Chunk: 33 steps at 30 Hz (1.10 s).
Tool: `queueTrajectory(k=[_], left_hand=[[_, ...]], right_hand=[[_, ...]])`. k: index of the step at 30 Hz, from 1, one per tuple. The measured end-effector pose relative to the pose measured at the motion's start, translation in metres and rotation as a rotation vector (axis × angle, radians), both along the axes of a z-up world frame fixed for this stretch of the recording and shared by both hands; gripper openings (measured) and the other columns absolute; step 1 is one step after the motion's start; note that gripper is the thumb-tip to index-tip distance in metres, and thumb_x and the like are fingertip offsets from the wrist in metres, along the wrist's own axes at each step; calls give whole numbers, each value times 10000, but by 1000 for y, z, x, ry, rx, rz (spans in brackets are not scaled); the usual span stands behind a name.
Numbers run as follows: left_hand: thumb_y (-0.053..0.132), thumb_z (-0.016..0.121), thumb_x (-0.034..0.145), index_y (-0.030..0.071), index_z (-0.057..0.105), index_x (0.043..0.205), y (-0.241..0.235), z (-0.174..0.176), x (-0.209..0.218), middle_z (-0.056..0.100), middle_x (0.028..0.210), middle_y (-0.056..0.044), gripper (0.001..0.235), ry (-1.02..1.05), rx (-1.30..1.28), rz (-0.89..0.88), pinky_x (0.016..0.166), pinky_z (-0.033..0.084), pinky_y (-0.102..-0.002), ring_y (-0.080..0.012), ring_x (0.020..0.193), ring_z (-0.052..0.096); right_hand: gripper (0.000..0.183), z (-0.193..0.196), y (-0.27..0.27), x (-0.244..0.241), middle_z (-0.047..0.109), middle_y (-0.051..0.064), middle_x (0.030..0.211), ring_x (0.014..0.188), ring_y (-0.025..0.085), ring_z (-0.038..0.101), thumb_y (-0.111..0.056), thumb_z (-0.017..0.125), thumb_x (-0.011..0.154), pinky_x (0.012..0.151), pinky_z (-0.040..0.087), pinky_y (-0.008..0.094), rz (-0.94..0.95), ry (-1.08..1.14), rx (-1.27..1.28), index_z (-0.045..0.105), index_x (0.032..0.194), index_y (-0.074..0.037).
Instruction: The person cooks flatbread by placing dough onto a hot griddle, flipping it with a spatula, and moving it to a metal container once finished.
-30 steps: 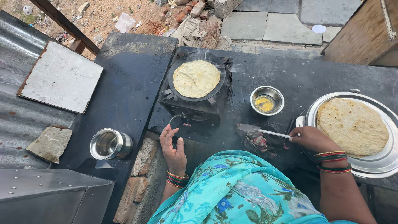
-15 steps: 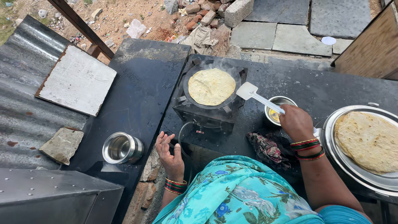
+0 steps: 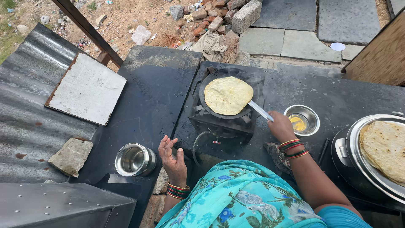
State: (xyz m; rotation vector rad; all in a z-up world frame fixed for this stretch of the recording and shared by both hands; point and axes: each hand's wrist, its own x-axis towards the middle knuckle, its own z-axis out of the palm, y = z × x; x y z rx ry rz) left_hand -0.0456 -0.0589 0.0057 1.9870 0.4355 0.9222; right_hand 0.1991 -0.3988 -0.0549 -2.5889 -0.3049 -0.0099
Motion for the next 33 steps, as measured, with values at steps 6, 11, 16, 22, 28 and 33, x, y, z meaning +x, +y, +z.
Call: queueTrajectory(k=[6, 11, 16, 22, 28, 33], left_hand=[[104, 616, 919, 71, 672, 1222, 27, 4, 6, 473, 1519, -150, 310, -9, 3, -34, 1142, 430, -483, -304, 1395, 484], [84, 607, 911, 67, 666, 1231, 44, 2, 14, 468, 1505, -163, 326, -4, -6, -53, 1138, 423, -484, -320, 1399, 467], [86, 621, 908, 69, 669, 1228, 52, -1, 27, 480, 1514, -161, 324, 12, 6, -89, 1148, 416, -489, -313, 1397, 483], [90, 631, 897, 73, 669, 1220, 57, -2, 41, 481, 1515, -165, 325, 27, 15, -141, 1153, 399, -505, -324, 1421, 457], [82, 632, 903, 80, 667, 1214, 51, -2, 51, 491, 1509, -164, 313, 32, -1, -205, 1161, 394, -519, -331, 1444, 432], [66, 625, 895, 80, 659, 1218, 48, 0, 56, 470, 1512, -162, 325, 47, -25, -225, 1162, 392, -525, -331, 1454, 419]], right_hand=[[395, 8, 49, 6, 740, 197, 1049, 954, 369, 719, -164, 661, 889, 855, 551, 473, -64, 145, 189, 654, 1275, -80], [419, 61, 47, -22, 685, 171, 1089, 946, 365, 670, -67, 620, 925, 821, 538, 458, -16, -330, 95, 641, 1343, -67], [436, 72, 47, -35, 678, 135, 1039, 919, 338, 673, -11, 612, 905, 788, 548, 433, 40, -443, -3, 641, 1336, -67], [389, 61, 36, -46, 690, 146, 1015, 865, 338, 695, -43, 639, 898, 775, 542, 431, -158, -275, 216, 660, 1287, -59], [338, 83, 7, -58, 717, 149, 1045, 902, 303, 723, -107, 657, 939, 772, 547, 392, -270, -223, 365, 649, 1270, -44], [348, 87, -14, -72, 733, 129, 1076, 891, 361, 706, -266, 693, 954, 774, 537, 476, -329, -176, -66, 728, 1276, -140]])
